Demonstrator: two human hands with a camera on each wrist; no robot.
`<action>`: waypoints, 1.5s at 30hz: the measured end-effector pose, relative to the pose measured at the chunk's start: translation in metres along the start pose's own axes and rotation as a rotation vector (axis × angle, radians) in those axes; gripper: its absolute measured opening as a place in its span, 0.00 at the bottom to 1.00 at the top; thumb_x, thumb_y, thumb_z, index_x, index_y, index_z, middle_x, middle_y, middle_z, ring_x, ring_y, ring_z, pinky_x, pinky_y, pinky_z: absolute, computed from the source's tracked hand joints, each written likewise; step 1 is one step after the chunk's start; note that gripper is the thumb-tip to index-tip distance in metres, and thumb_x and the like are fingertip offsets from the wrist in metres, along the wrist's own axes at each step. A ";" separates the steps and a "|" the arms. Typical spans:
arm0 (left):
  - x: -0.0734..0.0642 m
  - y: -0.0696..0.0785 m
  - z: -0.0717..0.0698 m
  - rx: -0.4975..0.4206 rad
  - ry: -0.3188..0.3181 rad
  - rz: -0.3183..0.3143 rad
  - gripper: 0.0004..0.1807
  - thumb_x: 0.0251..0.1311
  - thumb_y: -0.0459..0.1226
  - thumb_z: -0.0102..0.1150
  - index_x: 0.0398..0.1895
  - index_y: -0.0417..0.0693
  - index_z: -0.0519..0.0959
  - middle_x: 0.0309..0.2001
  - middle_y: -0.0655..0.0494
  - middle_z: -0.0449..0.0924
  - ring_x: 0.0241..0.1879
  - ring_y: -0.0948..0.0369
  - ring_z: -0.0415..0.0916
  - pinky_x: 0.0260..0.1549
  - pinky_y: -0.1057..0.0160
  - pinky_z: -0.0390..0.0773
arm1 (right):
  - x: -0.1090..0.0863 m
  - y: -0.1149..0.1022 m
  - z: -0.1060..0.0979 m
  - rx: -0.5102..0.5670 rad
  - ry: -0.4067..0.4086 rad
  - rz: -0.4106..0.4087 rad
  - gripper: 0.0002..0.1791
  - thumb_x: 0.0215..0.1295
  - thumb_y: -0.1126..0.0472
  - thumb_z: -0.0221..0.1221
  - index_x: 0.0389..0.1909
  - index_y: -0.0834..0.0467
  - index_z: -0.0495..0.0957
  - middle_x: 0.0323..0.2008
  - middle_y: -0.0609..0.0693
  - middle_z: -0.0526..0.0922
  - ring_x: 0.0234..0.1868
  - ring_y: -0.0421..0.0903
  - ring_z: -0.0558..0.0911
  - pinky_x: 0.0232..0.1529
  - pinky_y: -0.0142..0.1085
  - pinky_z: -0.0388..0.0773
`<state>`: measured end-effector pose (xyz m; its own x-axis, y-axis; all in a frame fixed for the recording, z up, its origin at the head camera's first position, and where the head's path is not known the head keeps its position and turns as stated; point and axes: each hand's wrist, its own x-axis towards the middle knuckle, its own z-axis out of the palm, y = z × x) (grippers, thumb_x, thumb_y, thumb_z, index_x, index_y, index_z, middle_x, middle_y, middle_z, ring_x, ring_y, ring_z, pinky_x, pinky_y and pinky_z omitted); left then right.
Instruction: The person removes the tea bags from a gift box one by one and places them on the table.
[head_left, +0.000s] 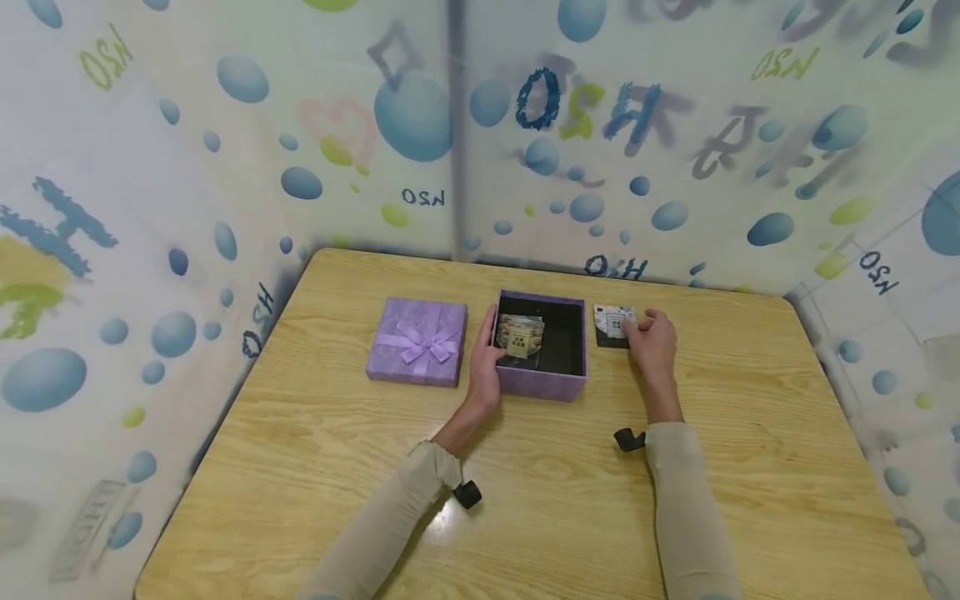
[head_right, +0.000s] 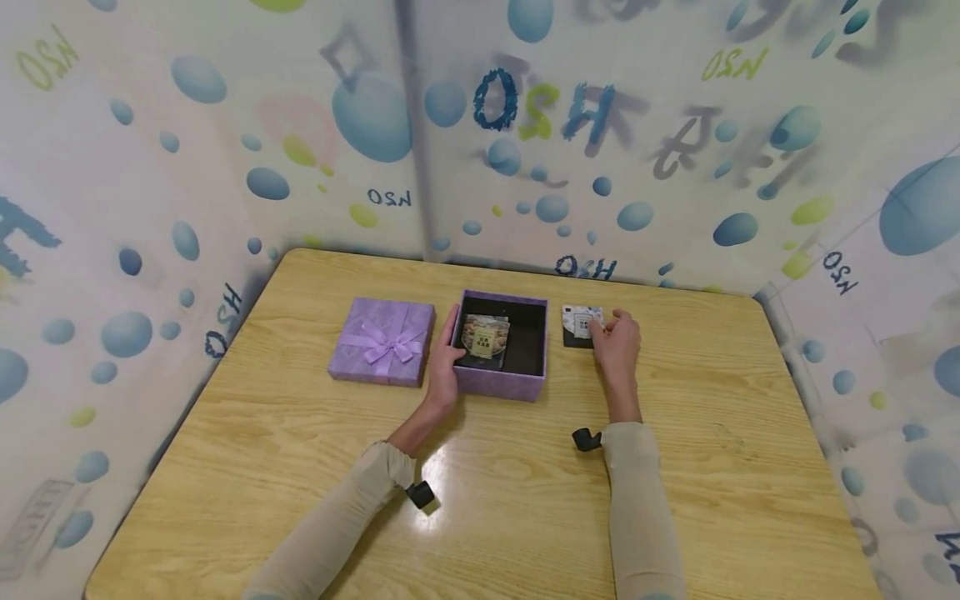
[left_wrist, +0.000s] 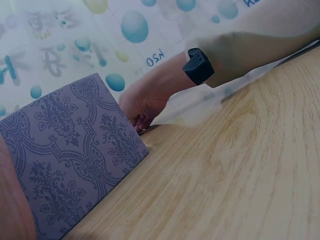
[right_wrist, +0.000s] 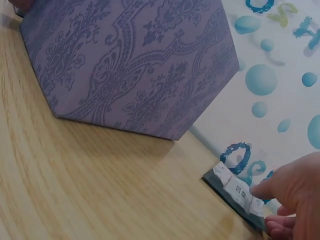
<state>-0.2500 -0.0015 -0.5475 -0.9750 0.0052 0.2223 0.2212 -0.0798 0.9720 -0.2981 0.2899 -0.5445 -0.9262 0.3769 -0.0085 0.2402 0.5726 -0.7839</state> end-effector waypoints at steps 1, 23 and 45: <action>0.000 0.000 0.000 0.003 0.000 0.001 0.44 0.59 0.26 0.35 0.84 0.44 0.53 0.84 0.47 0.50 0.82 0.55 0.45 0.73 0.45 0.53 | 0.000 -0.001 -0.001 -0.002 -0.013 0.003 0.36 0.75 0.54 0.58 0.75 0.71 0.63 0.57 0.70 0.77 0.55 0.62 0.77 0.60 0.55 0.73; 0.001 -0.001 0.001 -0.041 0.006 -0.014 0.44 0.59 0.25 0.37 0.84 0.42 0.53 0.84 0.45 0.49 0.82 0.56 0.43 0.74 0.42 0.52 | -0.010 -0.037 -0.010 0.115 0.073 -0.135 0.21 0.74 0.66 0.55 0.65 0.67 0.75 0.45 0.62 0.81 0.43 0.50 0.77 0.42 0.32 0.71; 0.001 -0.001 -0.001 -0.021 0.002 0.006 0.43 0.59 0.25 0.35 0.84 0.41 0.53 0.83 0.47 0.51 0.82 0.55 0.46 0.72 0.45 0.56 | -0.049 -0.097 -0.007 0.504 -0.252 -0.272 0.16 0.73 0.66 0.62 0.52 0.76 0.79 0.41 0.58 0.85 0.35 0.37 0.85 0.42 0.30 0.82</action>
<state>-0.2513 -0.0021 -0.5477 -0.9736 0.0031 0.2282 0.2267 -0.1004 0.9688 -0.2744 0.2209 -0.4636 -0.9898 0.0479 0.1344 -0.1232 0.1872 -0.9746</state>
